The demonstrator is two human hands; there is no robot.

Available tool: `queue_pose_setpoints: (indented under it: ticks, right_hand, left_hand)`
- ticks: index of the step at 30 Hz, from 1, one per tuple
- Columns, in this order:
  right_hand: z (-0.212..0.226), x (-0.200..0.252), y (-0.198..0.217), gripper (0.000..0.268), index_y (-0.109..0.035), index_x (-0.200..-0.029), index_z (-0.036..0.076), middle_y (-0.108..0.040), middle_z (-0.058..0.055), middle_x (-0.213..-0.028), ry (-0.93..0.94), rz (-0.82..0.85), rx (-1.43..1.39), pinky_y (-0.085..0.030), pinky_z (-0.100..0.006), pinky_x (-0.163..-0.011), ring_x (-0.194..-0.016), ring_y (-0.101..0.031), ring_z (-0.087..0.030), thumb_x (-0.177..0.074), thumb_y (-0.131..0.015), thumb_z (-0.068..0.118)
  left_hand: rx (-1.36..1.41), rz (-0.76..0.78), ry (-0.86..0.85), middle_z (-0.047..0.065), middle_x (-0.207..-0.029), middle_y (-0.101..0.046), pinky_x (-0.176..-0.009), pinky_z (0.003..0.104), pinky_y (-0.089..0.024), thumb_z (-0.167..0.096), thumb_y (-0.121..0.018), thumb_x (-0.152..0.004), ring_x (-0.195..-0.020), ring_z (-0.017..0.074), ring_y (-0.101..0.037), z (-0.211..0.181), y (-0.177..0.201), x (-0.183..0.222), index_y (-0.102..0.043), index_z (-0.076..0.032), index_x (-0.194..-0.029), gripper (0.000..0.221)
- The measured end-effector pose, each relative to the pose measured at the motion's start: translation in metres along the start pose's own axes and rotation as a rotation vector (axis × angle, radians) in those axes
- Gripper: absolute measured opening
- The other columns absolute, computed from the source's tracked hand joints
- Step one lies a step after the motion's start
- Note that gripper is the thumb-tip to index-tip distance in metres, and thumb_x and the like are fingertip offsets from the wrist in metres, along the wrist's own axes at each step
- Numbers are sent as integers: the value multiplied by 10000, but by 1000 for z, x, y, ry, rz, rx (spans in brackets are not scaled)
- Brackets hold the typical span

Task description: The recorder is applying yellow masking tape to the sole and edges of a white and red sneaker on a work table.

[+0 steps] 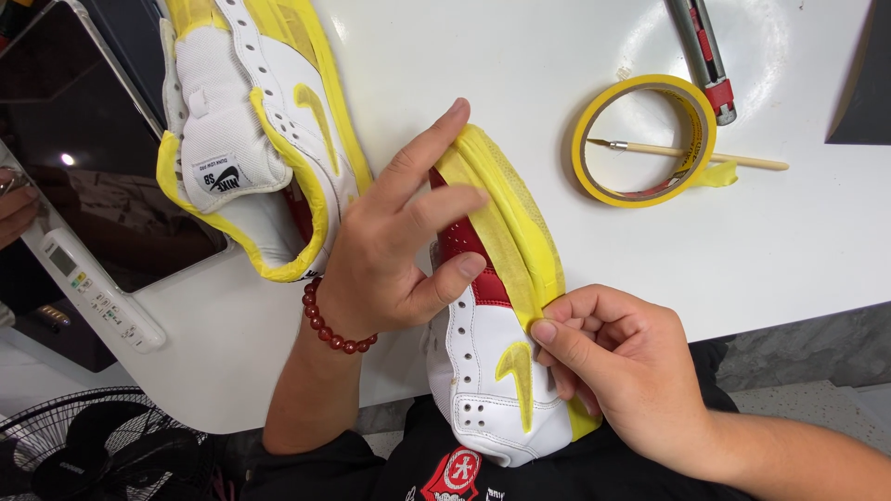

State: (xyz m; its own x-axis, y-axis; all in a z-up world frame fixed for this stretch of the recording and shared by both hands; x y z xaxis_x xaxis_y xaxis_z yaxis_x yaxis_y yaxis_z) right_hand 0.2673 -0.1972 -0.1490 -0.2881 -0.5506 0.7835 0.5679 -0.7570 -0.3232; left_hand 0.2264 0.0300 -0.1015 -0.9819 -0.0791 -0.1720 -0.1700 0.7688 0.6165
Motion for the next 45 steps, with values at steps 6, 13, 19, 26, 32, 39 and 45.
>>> queue_pose_setpoints:
  ticks: [6, 13, 19, 26, 32, 39, 45]
  right_hand:
    - [3, 0, -1, 144, -713, -917, -55, -688, -73, -660, 0, 16, -3, -375, -221, -333, -442, -551, -75, -895, -702, 87]
    - [3, -1, 2, 149, -709, -917, -52, -684, -69, -659, 5, 0, 3, -377, -222, -334, -440, -552, -78, -899, -700, 96]
    - [5, -2, 3, 148, -705, -915, -52, -684, -69, -658, 13, 9, -11, -374, -222, -335, -438, -552, -77, -902, -698, 95]
    - [5, 0, -3, 137, -705, -922, -56, -683, -71, -662, -11, 21, -72, -366, -219, -335, -443, -544, -73, -900, -698, 79]
    - [5, 0, -4, 134, -710, -911, -53, -685, -70, -666, -10, 6, -55, -377, -219, -336, -445, -552, -75, -893, -703, 80]
    - [5, 1, -6, 130, -706, -899, -38, -689, -62, -664, -30, -7, -38, -385, -217, -337, -443, -548, -68, -886, -710, 92]
    - [12, 2, -8, 140, -708, -889, -30, -699, -58, -662, -78, 15, -27, -388, -215, -335, -453, -563, -63, -878, -709, 109]
  left_hand:
    - [-102, -58, 51, 237, -1523, -531, -1052, 422, -592, -407, -704, -983, -1300, 393, -655, -2, 2, -5, -581, -41, -1232, 460]
    - [-143, 14, -46, 287, -1540, -452, -1112, 440, -546, -464, -717, -1016, -1367, 427, -578, -6, 2, -7, -609, -108, -1244, 437]
    - [-136, 71, -82, 311, -1544, -408, -1151, 456, -524, -452, -718, -1021, -1409, 449, -537, -10, 2, -12, -640, -146, -1255, 394]
    - [-135, -26, 94, 245, -1495, -522, -1171, 529, -466, -288, -743, -915, -1364, 415, -618, -15, 5, -11, -548, -41, -1269, 474]
    - [-105, -72, 220, 243, -1515, -504, -1163, 407, -533, -165, -786, -940, -1386, 368, -603, -24, -3, -9, -450, -21, -1330, 534]
    - [-75, -14, 247, 307, -1557, -381, -1198, 414, -466, -163, -865, -878, -1436, 387, -508, -25, -6, -7, -332, -26, -1373, 740]
    - [-67, 28, 260, 286, -1586, -336, -1242, 443, -406, -200, -855, -879, -1489, 378, -433, -27, -6, -5, -326, -27, -1437, 788]
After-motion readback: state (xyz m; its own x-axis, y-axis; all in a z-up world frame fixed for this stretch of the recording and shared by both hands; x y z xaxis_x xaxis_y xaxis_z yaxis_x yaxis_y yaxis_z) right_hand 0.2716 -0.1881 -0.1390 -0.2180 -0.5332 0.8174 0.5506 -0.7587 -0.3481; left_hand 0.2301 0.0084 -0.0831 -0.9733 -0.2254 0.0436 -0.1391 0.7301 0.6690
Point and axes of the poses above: each hand's wrist, its own x-axis away from the middle knuckle, its own y-axis out of the back of the hand, z = x × y, the point moved 5 cm from there along -x, towards the middle knuckle
